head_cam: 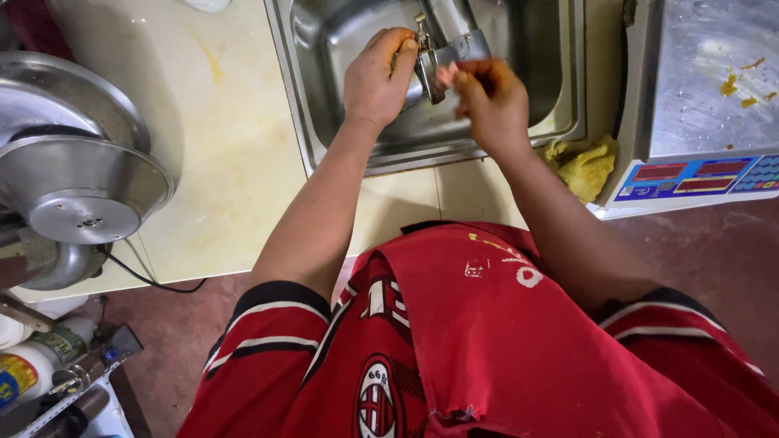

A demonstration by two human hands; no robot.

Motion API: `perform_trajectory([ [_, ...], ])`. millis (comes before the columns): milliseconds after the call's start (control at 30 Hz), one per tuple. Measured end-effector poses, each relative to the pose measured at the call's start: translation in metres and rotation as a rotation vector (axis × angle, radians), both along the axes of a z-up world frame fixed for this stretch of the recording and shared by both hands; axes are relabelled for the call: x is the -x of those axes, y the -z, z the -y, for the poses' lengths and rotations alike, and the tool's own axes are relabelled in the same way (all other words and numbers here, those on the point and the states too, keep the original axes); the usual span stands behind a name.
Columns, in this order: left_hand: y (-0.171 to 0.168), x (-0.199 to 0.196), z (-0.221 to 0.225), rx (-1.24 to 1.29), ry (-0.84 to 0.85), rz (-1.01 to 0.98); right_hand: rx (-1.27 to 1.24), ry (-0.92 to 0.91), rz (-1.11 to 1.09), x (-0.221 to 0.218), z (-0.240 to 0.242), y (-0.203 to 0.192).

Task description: Cleaning and rinsing various metal components of a machine in a sink

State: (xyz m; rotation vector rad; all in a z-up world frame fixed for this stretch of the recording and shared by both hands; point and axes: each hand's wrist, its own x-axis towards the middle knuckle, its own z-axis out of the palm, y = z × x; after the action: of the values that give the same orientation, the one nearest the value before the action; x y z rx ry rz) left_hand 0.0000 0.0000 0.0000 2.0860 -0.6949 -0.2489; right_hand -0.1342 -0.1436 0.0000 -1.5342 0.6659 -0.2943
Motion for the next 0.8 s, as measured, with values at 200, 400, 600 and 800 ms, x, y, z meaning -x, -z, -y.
perform_trajectory([
  [200, 0.003, -0.002, 0.000, -0.015, 0.012, 0.050, 0.064, -0.031, -0.001, -0.060, -0.011, 0.016],
  [400, 0.002, 0.000, 0.001, -0.023, -0.011, 0.034, 0.277, -0.091, -0.111, -0.061, 0.005, 0.014],
  [600, 0.007, -0.001, 0.000, -0.003, -0.007, 0.051, 0.663, -0.061, -0.182, -0.067, -0.007, -0.005],
  [800, -0.005, 0.002, 0.001, -0.005, -0.007, -0.020, 0.436, -0.196, -0.168, -0.063, 0.015, -0.001],
])
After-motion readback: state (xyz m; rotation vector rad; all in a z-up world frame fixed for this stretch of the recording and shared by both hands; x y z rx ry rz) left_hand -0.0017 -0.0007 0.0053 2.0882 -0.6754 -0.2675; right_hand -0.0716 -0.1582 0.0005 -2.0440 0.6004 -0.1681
